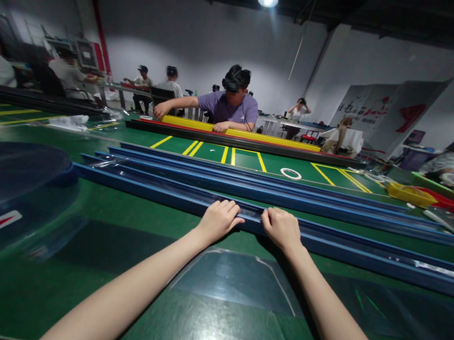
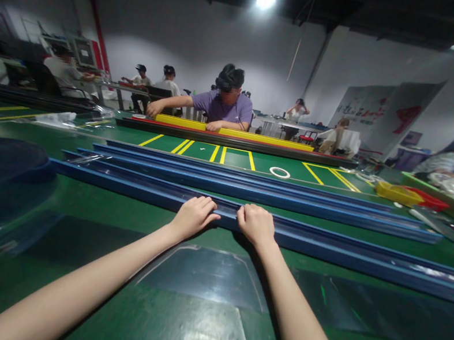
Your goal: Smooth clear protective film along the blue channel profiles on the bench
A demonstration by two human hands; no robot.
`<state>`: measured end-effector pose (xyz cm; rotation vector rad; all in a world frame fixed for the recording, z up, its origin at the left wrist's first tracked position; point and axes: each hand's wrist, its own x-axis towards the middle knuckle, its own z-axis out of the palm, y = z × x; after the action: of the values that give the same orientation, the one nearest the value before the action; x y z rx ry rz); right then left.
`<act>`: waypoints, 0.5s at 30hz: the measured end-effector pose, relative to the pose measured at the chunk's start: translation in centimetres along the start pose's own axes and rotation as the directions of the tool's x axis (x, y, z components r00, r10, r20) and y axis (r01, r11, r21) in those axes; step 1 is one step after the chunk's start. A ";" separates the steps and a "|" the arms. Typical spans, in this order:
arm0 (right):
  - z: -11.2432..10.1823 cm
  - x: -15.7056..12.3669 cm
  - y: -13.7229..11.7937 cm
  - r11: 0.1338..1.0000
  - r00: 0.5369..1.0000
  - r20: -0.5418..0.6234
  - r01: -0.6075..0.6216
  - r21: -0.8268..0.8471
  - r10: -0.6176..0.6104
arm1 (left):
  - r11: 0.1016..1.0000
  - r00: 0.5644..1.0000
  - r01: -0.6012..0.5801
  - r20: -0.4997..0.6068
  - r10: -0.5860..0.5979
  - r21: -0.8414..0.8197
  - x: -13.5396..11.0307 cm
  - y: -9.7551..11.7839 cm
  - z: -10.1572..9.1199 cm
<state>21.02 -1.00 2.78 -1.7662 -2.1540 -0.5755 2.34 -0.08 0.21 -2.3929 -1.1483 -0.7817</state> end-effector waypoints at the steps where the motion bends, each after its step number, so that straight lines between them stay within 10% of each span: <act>1: 0.0 0.0 0.0 1.000 1.000 0.001 0.001 -0.001 -0.001 | 1.000 1.000 0.006 -0.001 -0.006 0.005 0.0 0.0 0.0; 15: 0.7 -0.2 1.0 0.999 0.991 -0.126 0.052 -0.006 -0.053 | 1.000 1.000 0.004 -0.021 -0.003 0.031 -0.1 -0.2 0.2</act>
<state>22.08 -0.66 2.18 -1.6328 -2.1198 -0.6842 2.15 0.09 -0.03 -2.3530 -1.1483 -0.7825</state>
